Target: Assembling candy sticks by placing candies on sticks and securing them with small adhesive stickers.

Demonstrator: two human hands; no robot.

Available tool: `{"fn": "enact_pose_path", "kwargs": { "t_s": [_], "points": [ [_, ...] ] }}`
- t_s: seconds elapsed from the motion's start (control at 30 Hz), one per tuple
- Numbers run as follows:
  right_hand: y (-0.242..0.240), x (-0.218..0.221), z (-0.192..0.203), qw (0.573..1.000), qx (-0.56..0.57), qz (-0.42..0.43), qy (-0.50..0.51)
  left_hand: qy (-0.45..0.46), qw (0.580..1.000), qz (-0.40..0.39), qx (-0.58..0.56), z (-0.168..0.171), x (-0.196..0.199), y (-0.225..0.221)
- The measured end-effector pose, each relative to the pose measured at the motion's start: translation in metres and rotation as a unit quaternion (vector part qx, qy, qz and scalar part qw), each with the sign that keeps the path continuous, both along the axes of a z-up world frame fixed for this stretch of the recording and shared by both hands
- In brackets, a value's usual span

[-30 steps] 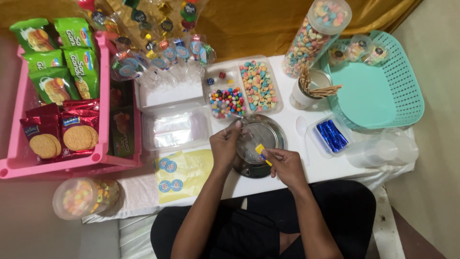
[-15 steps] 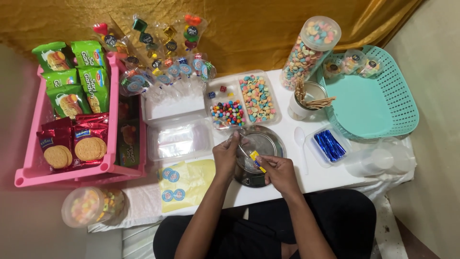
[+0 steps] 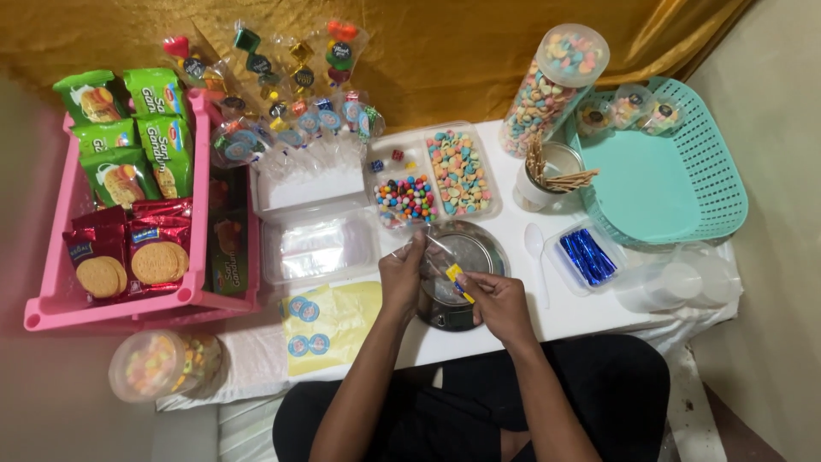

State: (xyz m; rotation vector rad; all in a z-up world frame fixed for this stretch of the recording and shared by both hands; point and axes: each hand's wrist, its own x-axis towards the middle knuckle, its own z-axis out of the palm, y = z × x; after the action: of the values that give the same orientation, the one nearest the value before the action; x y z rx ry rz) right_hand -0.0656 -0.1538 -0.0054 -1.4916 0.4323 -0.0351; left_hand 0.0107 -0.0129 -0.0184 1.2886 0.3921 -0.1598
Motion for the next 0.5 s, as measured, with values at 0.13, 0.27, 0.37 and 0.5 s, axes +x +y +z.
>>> {"fn": "enact_pose_path", "kwargs": {
  "t_s": [0.13, 0.27, 0.37, 0.5],
  "points": [
    [-0.002, 0.004, -0.008, 1.0, 0.001, -0.009, -0.005, -0.01, 1.0, -0.011, 0.012, 0.021, -0.002, -0.001],
    [-0.004, 0.003, -0.01, 1.0, -0.006, -0.008, 0.003, 0.005, 0.996, -0.088, 0.018, -0.002, 0.001, 0.001],
    [-0.006, 0.004, -0.018, 1.0, -0.012, -0.011, 0.014, 0.023, 0.988, -0.156, 0.001, -0.026, 0.006, 0.003],
    [-0.005, 0.006, -0.018, 0.999, 0.003, -0.037, 0.013, 0.023, 0.973, -0.228, -0.015, -0.008, 0.003, 0.006]
  ]
}}
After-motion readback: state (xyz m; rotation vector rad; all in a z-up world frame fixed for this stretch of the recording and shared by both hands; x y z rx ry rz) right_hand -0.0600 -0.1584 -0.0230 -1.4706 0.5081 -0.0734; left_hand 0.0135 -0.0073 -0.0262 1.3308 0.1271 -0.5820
